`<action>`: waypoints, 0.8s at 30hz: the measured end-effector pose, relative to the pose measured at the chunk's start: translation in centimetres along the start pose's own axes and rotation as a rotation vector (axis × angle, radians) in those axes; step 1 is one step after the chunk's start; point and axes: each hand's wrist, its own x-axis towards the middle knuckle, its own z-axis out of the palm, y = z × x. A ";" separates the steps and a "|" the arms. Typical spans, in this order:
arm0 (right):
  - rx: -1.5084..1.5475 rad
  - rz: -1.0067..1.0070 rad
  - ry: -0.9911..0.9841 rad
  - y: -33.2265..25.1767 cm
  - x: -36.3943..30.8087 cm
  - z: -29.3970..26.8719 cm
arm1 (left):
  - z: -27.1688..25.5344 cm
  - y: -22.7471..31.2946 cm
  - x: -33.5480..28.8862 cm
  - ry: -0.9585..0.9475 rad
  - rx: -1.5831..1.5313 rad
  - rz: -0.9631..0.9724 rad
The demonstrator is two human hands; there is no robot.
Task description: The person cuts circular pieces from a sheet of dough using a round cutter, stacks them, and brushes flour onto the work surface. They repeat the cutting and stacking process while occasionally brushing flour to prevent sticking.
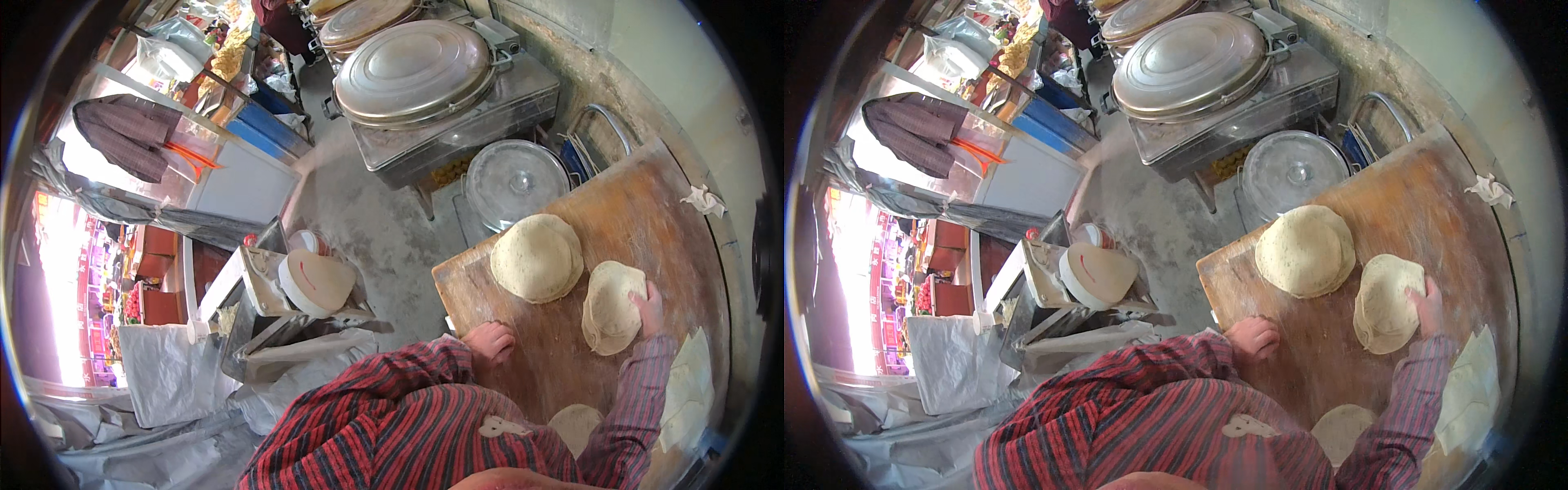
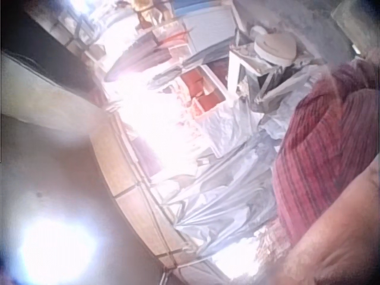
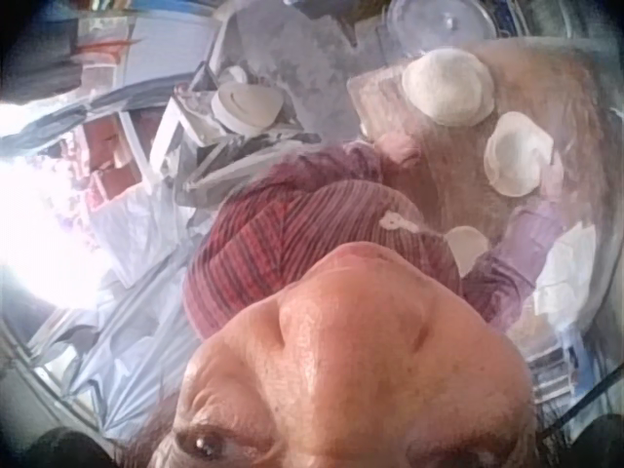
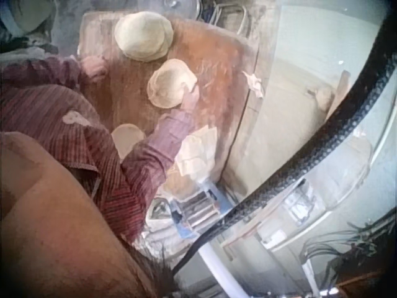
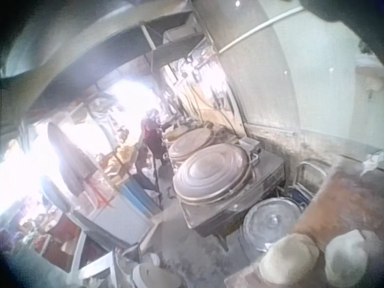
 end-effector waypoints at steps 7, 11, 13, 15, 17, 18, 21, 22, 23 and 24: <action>-0.433 -0.198 -0.209 -5.5 14.1 0.8 | -0.5 -0.1 0.8 0.004 -0.025 0.060; -0.478 -0.308 0.105 -8.3 14.5 4.7 | -0.7 -1.7 1.3 -0.590 -0.055 -0.072; -0.537 -0.633 0.216 -8.0 10.4 3.9 | -0.7 -2.8 1.7 -0.773 -0.117 0.015; -0.600 -0.591 0.336 -6.3 4.3 1.4 | -0.4 -2.2 1.0 -0.298 0.075 0.102; -0.725 -0.265 0.538 -3.8 -5.7 -1.8 | -0.3 -1.7 1.0 -0.101 0.127 0.197; -0.567 -0.246 0.557 -0.9 -10.0 -3.6 | -0.3 -1.0 0.9 -0.127 0.056 0.129; -0.502 -0.108 0.789 3.0 -24.8 -4.8 | -0.9 -0.2 1.3 -0.134 0.023 0.103; -0.335 -0.032 0.913 4.6 -29.0 -3.7 | -1.0 0.1 1.4 -0.143 0.032 0.062; -0.349 0.109 1.035 6.2 -32.9 -2.1 | -1.0 0.1 1.5 -0.172 0.049 0.090; -0.399 0.309 1.037 7.2 -36.4 -0.7 | -1.0 0.3 1.6 -0.175 0.062 0.089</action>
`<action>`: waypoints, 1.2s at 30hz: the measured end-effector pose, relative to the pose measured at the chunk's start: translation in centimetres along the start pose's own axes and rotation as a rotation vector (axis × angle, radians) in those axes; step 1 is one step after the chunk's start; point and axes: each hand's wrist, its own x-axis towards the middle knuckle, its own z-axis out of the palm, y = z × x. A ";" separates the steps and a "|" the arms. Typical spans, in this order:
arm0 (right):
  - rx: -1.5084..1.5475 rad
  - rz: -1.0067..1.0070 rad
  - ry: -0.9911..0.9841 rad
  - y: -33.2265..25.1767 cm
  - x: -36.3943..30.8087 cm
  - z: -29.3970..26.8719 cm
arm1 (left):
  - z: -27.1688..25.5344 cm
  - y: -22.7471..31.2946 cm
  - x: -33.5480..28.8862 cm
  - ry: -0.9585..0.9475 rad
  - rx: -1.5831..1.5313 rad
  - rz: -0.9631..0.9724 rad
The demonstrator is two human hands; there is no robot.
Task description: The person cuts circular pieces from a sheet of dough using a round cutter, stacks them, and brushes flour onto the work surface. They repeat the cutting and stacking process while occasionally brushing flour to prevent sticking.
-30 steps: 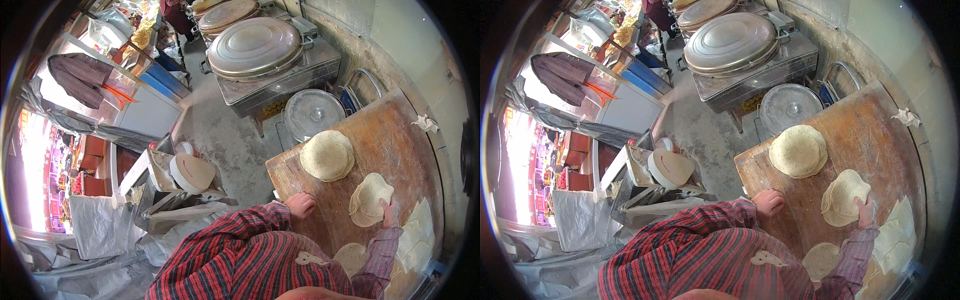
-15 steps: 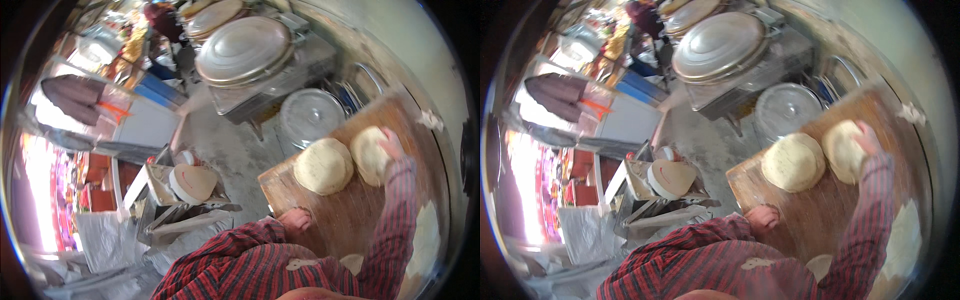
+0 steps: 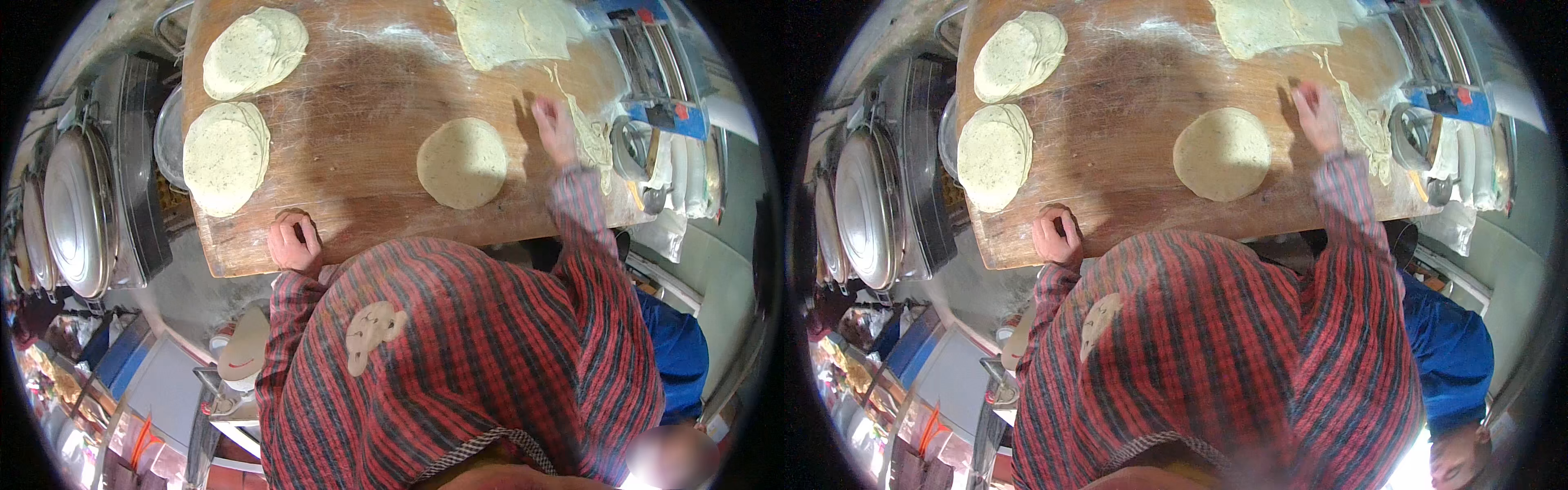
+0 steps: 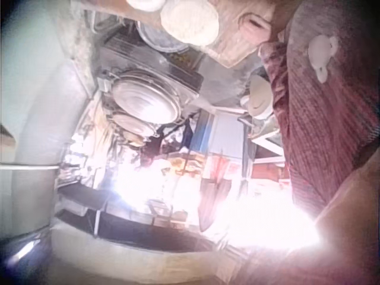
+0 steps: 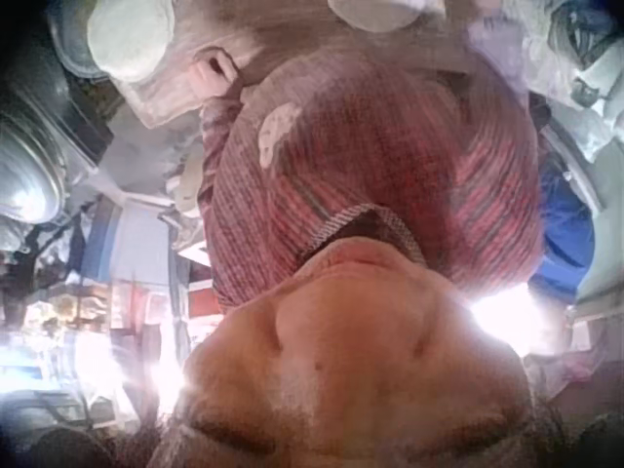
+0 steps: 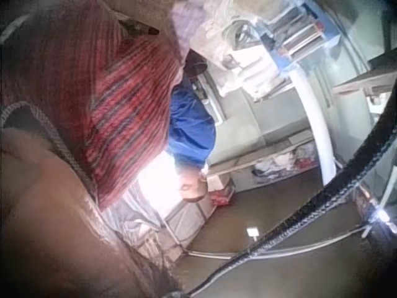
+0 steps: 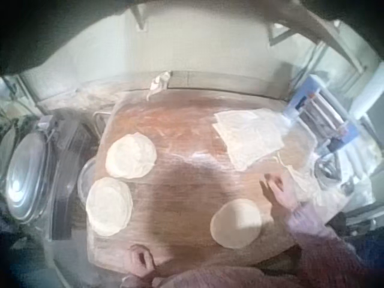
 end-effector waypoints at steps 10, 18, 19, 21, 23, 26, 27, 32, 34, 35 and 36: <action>0.131 0.057 -0.068 5.6 -8.5 7.9 | 0.1 0.5 -0.3 -0.169 0.033 -0.195; 0.168 0.100 -0.233 4.1 -7.6 9.1 | 5.7 2.7 6.7 -0.222 0.251 -0.002; 0.292 0.150 -0.232 3.9 -7.7 9.3 | 7.1 3.3 7.7 -0.198 0.247 0.056; 0.151 0.116 -0.095 3.4 -7.7 9.4 | 9.6 4.6 8.5 -0.338 0.140 0.204; -0.032 0.082 -0.017 3.0 -7.6 8.9 | 11.3 5.8 9.0 -0.535 -0.023 0.337; 0.118 0.180 -0.155 2.5 -7.1 7.5 | 11.9 6.2 10.6 -0.339 0.117 0.421; 0.097 0.238 -0.193 2.4 -6.9 7.3 | 11.7 5.8 11.4 -0.187 0.257 0.424; 0.349 0.234 -0.277 2.2 -7.3 8.0 | 10.1 3.6 13.0 -0.313 0.585 0.092; 0.254 0.020 -0.131 2.3 -8.3 8.6 | 10.5 4.5 11.4 -0.350 0.323 0.301; 0.197 -0.071 -0.043 2.4 -8.8 8.8 | 10.8 5.4 10.2 -0.336 0.166 0.443; 0.208 -0.082 -0.049 2.5 -9.2 8.9 | 11.4 6.7 8.9 -0.366 0.036 0.546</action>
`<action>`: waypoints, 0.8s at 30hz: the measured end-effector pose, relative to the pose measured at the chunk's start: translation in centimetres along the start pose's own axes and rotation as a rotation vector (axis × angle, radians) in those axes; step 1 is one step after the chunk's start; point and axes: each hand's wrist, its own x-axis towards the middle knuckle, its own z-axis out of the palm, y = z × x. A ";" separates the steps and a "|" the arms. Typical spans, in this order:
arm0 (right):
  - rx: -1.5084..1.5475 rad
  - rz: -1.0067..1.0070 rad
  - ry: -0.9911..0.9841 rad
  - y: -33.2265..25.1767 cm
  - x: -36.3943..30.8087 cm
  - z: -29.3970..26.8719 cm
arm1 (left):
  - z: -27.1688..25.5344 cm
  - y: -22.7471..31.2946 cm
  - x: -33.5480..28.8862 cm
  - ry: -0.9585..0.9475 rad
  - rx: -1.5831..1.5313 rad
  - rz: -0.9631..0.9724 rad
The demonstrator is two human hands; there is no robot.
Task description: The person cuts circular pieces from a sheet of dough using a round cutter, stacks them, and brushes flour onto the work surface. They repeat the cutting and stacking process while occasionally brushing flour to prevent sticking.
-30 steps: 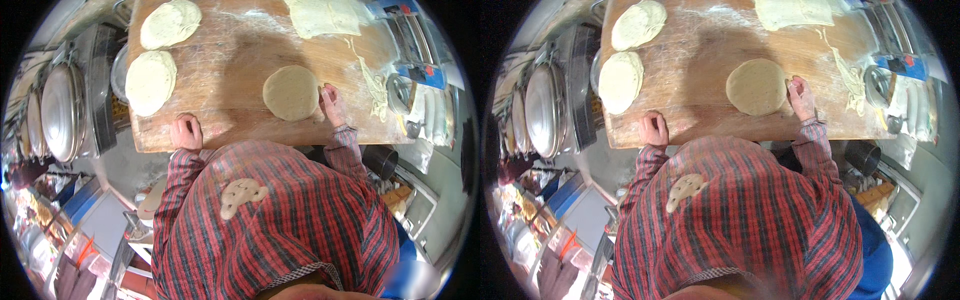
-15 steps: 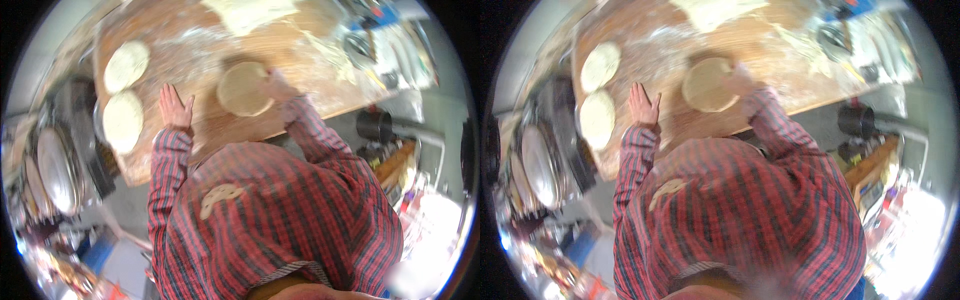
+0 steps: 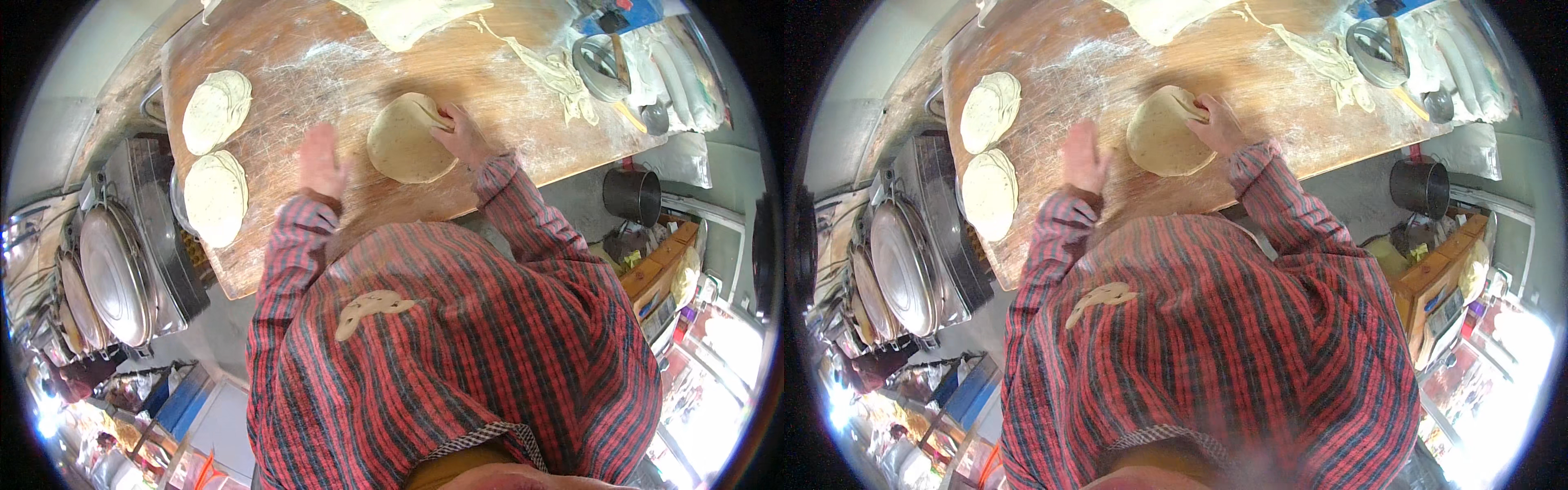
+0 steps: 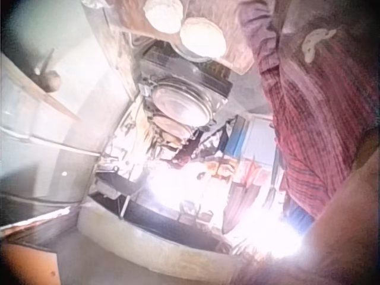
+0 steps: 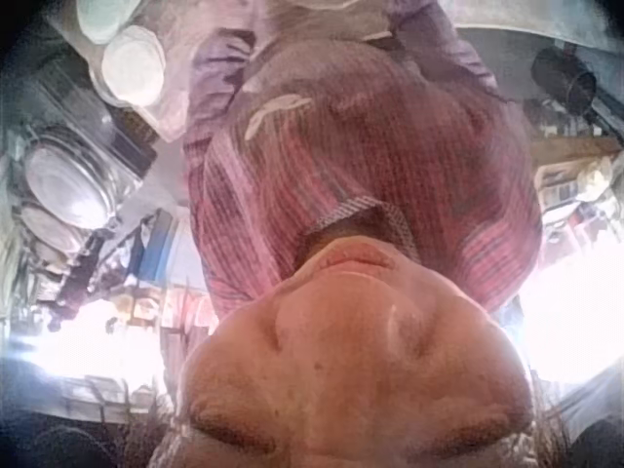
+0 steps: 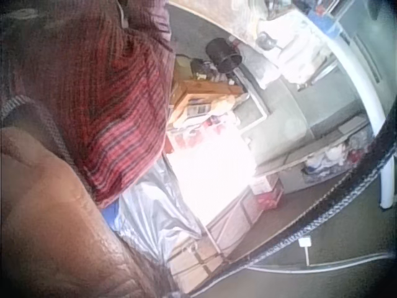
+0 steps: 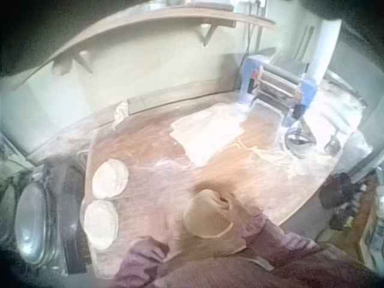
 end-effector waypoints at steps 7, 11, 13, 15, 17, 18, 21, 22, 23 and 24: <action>0.146 0.211 -0.050 -0.7 1.9 -1.6 | -0.2 5.2 -0.9 -0.030 -0.343 0.048; 0.051 0.282 -0.109 -1.3 3.6 -1.4 | 0.0 5.3 -0.7 0.054 -0.358 0.007; -0.121 -0.041 0.065 -1.5 2.9 -0.7 | 0.8 5.5 0.1 -0.076 -0.685 -0.357; -0.250 -0.310 0.145 -1.7 1.3 0.0 | 1.3 5.5 1.0 -0.091 -0.833 -0.516; -0.345 -0.520 0.077 -1.7 -0.3 0.5 | 1.5 5.5 1.8 -0.113 -0.665 -0.505; -0.334 -0.551 0.066 -1.7 -1.0 0.6 | 1.4 5.6 2.0 -0.133 -0.636 -0.476; -0.290 -0.628 0.018 -1.7 -2.0 0.4 | 1.0 6.0 2.3 -0.086 -0.547 -0.398; -0.269 -0.632 0.011 -1.6 -2.0 0.3 | 0.9 6.2 2.3 -0.041 -0.529 -0.378; -0.245 -0.621 0.009 -1.6 -2.0 0.1 | 0.9 6.4 2.3 -0.005 -0.529 -0.338; -0.244 -0.642 0.014 -1.6 -1.9 0.1 | 0.9 6.5 2.3 -0.020 -0.530 -0.377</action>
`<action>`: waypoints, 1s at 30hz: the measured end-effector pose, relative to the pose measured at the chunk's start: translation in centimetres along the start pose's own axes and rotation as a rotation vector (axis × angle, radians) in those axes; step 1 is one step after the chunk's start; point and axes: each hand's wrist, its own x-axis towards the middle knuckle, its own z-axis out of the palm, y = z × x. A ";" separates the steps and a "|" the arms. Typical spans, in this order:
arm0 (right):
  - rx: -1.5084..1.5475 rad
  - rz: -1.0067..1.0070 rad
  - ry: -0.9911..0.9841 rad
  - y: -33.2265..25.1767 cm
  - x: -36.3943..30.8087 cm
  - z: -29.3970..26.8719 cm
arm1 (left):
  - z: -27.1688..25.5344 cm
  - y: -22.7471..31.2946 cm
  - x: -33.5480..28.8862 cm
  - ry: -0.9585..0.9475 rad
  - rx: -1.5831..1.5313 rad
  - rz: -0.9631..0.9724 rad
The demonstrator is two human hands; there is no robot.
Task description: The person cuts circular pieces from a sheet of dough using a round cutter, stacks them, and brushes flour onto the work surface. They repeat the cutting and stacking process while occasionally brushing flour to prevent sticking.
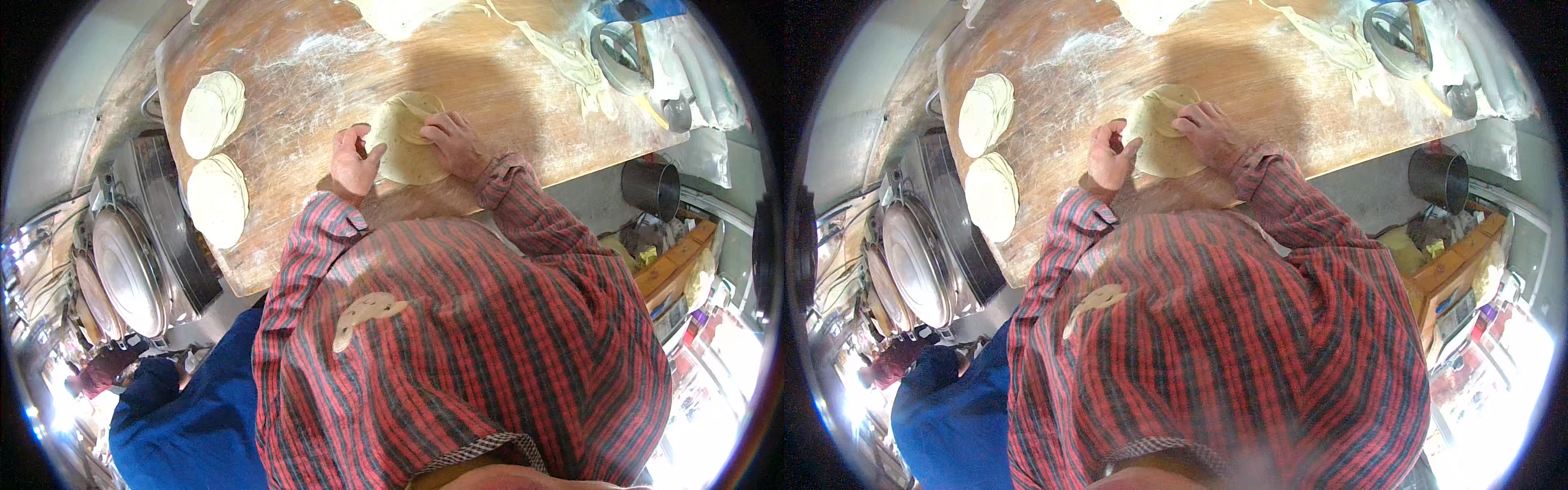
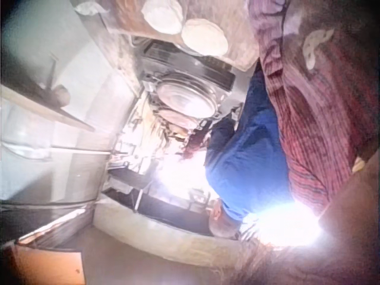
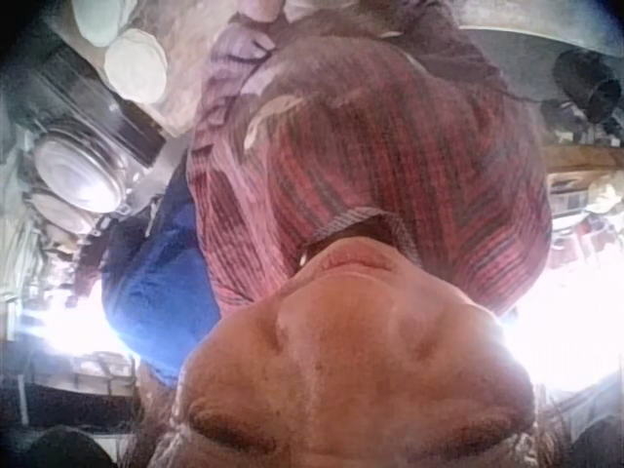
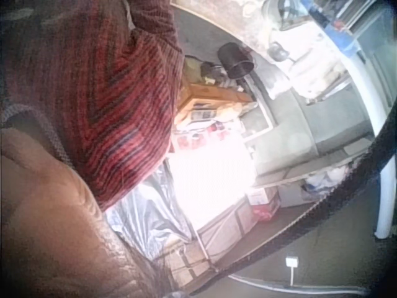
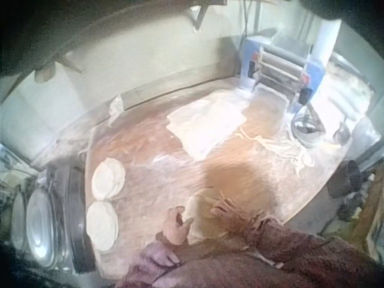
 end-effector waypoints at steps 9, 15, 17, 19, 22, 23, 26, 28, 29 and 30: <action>0.056 -0.019 0.011 0.4 0.1 -0.3 | 0.2 -0.4 1.3 -0.066 -0.238 -0.197; 0.072 -0.001 0.026 0.7 0.5 -0.7 | 0.8 -1.0 1.4 -0.082 -0.285 -0.191; 0.076 -0.007 0.042 0.8 0.5 -0.6 | 1.0 -1.2 1.4 -0.069 -0.210 -0.225; 0.072 0.001 0.066 0.9 0.5 -0.5 | 1.1 -1.2 1.3 -0.042 -0.193 -0.175; 0.101 0.020 0.126 1.2 0.5 -0.3 | 1.1 -1.0 1.2 -0.034 -0.156 -0.173; 0.114 0.030 0.147 1.4 0.5 -0.3 | 1.1 -0.8 1.2 -0.031 -0.151 -0.173; 0.160 0.295 0.233 2.0 1.0 -0.3 | 0.9 0.0 1.4 -0.036 -0.199 -0.223; 0.207 0.513 0.218 2.6 1.5 -0.3 | 0.7 0.4 2.2 -0.043 -0.035 -0.195; 0.240 0.637 0.190 2.9 1.9 -0.3 | 0.7 0.6 2.5 -0.050 0.051 -0.216; 0.192 0.629 0.141 3.2 2.2 -0.3 | 0.5 0.6 3.3 -0.153 0.061 -0.275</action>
